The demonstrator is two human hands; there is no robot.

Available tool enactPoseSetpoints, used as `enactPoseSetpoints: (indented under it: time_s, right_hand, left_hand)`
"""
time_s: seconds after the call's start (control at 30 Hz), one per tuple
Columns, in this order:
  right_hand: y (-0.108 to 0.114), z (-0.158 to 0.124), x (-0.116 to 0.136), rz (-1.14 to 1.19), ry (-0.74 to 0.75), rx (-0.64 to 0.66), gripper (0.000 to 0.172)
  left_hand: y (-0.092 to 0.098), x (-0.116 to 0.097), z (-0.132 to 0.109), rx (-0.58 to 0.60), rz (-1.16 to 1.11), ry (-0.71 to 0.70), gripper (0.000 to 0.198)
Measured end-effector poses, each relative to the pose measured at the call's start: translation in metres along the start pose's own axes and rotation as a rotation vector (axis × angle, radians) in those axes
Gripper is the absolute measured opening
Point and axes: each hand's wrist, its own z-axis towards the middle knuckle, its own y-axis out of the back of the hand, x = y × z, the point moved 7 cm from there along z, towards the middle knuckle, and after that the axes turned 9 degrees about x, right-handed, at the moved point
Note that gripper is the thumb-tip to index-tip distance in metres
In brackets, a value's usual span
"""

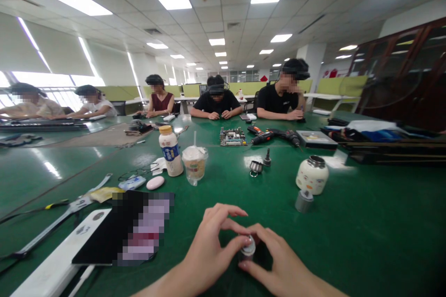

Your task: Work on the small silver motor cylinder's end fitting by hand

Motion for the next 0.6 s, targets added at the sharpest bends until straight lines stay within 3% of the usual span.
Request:
enactPoseSetpoints:
  time_s: [0.2, 0.37, 0.6]
  right_hand:
    - [-0.001, 0.000, 0.001, -0.003, 0.010, 0.008, 0.025]
    - [-0.001, 0.000, -0.003, -0.013, 0.004, -0.024, 0.024]
    - [0.001, 0.000, -0.002, -0.011, -0.007, -0.020, 0.024]
  left_hand:
    - [-0.003, 0.001, -0.002, 0.031, 0.011, 0.000, 0.037]
    - [-0.001, -0.012, -0.006, 0.083, -0.017, -0.083, 0.046]
    - [0.000, -0.011, -0.009, 0.069, 0.027, -0.095, 0.049]
